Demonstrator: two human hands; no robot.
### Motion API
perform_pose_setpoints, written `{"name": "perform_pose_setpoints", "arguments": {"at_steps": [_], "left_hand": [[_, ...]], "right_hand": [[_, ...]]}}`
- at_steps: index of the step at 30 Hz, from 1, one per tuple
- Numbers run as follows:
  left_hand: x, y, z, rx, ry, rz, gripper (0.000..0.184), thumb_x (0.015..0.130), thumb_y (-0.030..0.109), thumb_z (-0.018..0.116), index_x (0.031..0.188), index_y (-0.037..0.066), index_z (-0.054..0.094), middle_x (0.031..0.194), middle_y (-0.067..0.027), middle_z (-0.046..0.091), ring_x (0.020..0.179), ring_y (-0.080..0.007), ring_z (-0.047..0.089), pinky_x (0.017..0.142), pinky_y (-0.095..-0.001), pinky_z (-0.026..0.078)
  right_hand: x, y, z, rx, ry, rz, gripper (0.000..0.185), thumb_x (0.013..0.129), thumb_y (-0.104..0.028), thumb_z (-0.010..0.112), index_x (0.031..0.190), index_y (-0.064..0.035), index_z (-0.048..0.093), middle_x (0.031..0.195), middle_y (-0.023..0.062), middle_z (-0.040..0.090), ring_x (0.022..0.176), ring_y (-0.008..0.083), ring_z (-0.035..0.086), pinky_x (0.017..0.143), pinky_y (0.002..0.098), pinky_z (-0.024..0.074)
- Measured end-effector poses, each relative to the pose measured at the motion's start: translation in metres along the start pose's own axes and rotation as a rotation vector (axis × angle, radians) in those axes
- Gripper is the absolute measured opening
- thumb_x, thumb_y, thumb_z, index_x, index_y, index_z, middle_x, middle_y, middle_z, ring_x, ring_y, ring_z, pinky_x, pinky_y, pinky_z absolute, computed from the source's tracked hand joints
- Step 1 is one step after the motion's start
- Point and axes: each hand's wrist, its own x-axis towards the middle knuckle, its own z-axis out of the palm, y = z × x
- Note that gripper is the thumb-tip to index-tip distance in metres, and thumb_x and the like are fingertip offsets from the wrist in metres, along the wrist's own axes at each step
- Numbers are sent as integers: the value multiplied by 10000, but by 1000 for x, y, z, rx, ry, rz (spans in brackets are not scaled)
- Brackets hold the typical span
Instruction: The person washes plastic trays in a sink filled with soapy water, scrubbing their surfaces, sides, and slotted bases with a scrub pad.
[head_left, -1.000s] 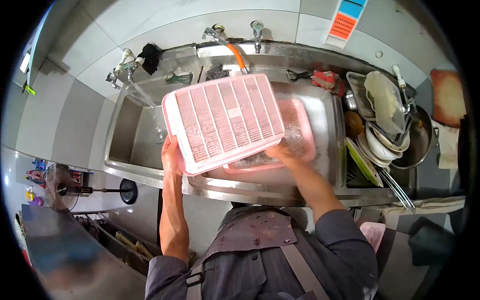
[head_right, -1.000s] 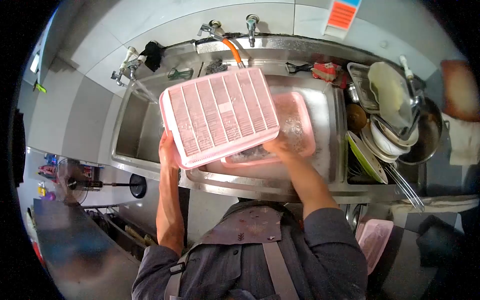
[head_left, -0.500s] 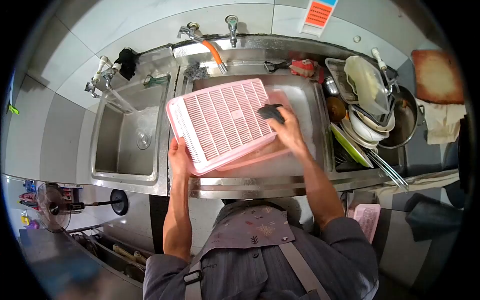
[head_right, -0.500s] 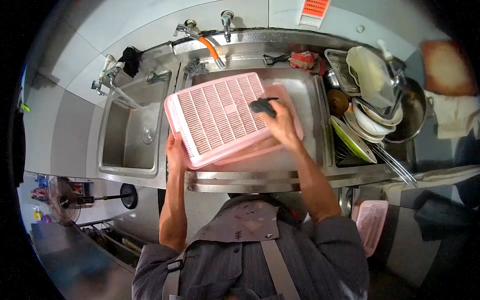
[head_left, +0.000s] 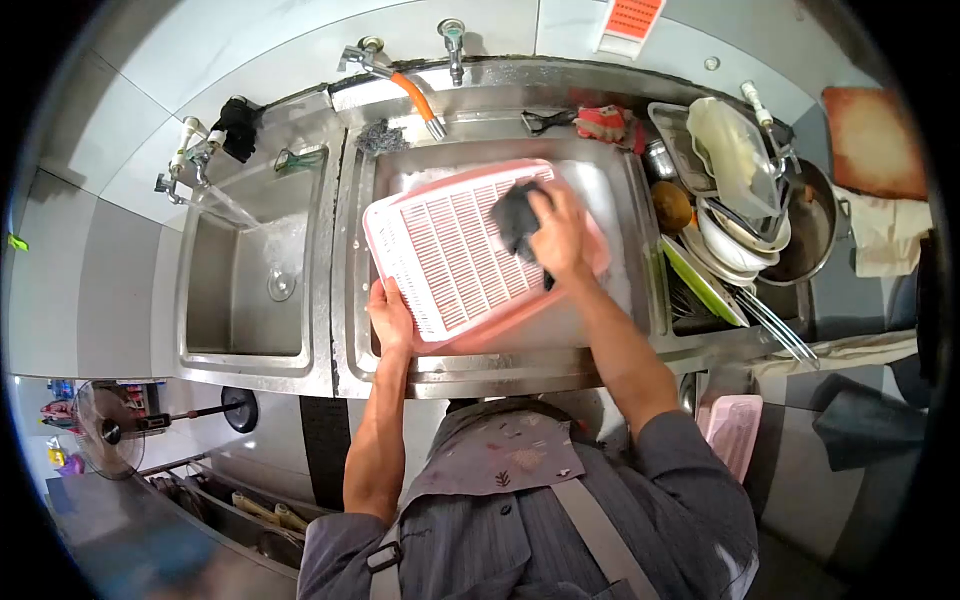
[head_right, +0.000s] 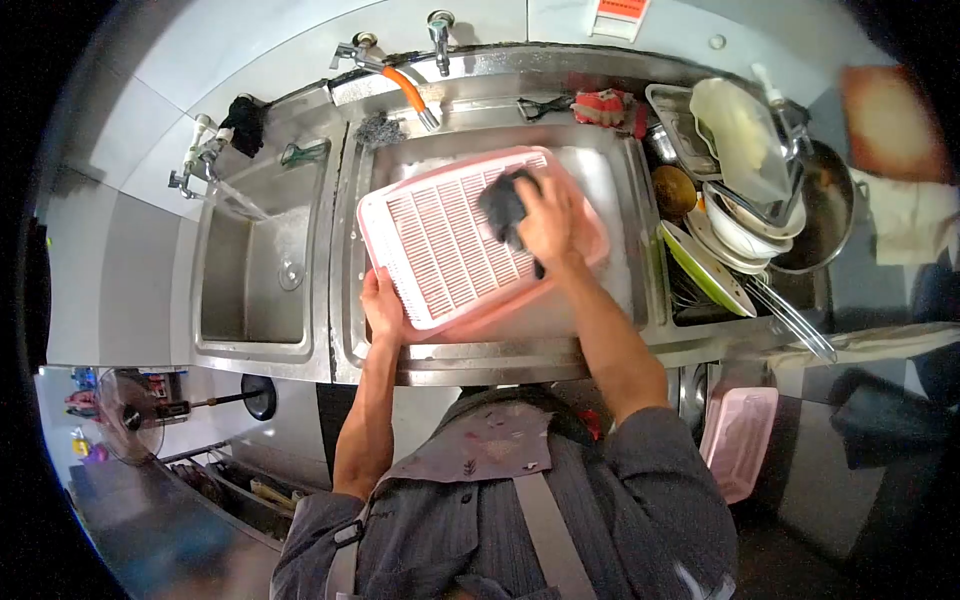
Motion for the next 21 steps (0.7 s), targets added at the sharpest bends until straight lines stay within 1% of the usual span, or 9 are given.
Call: {"name": "perform_pose_setpoints", "arguments": {"at_steps": [2, 4, 6, 10, 13, 15, 17, 18, 21], "left_hand": [[-1, 0, 1, 64, 17, 24, 337, 1066, 251, 437, 1115, -47, 585, 956, -96, 669, 836, -146, 586, 767, -314, 486], [5, 0, 5, -36, 22, 52, 336, 1065, 255, 432, 1124, -43, 577, 948, -104, 669, 838, -157, 585, 782, -327, 482], [11, -5, 3, 47, 30, 80, 334, 1064, 255, 432, 1127, -44, 568, 954, -110, 668, 837, -165, 593, 778, -330, 487], [16, -8, 2, 178, 62, 114, 314, 1065, 241, 432, 1116, -37, 568, 960, -115, 664, 822, -165, 602, 752, -339, 501], [16, -4, -6, 6, 13, 40, 298, 1064, 223, 440, 1100, -42, 570, 954, -98, 664, 817, -152, 600, 737, -321, 503], [7, 10, -6, 24, 17, 8, 314, 1070, 233, 430, 1098, -49, 565, 956, -95, 663, 827, -148, 594, 744, -318, 501], [4, 13, -6, 4, 26, 22, 316, 1070, 234, 429, 1093, -49, 567, 954, -95, 664, 825, -149, 595, 744, -318, 501], [3, 15, -5, -17, 30, 38, 318, 1071, 235, 427, 1089, -49, 568, 952, -95, 665, 823, -150, 596, 743, -317, 501], [8, 22, -3, 48, 49, 50, 326, 1067, 249, 430, 1068, -48, 564, 926, -118, 669, 809, -168, 604, 738, -334, 498]], "right_hand": [[8, 1, -1, 88, 133, 79, 442, 726, -13, 664, 1155, -116, 627, 1138, 173, 553, 1074, 418, 520, 932, 499, 431], [3, -15, 9, 48, 112, 144, 444, 717, -27, 681, 1151, -97, 612, 1082, 177, 560, 1029, 434, 535, 891, 518, 445], [-4, -52, 20, 334, 108, 131, 439, 688, -51, 721, 1115, -87, 621, 1060, 176, 555, 1004, 415, 548, 854, 513, 467], [-11, -143, 16, 351, 133, -173, 419, 636, -85, 784, 1030, -106, 642, 1047, 157, 549, 978, 399, 560, 836, 486, 492], [-14, -117, 20, 93, 18, -258, 411, 665, -142, 805, 1043, -146, 645, 1105, 144, 528, 1016, 366, 556, 821, 476, 499], [-7, -71, 20, 204, 25, -55, 487, 709, -100, 772, 1165, -167, 616, 1139, 162, 535, 1035, 387, 551, 814, 477, 498], [-2, -21, 13, -12, 82, 55, 494, 726, -65, 750, 1192, -154, 612, 1143, 165, 537, 987, 377, 563, 811, 496, 489], [0, -5, 7, -122, -33, 224, 487, 734, -54, 735, 1200, -109, 607, 1156, 168, 535, 1001, 391, 569, 820, 508, 488], [1, -7, 6, 75, 59, 256, 367, 792, -71, 704, 1147, -14, 636, 1128, 183, 551, 997, 397, 595, 874, 499, 482]]}}
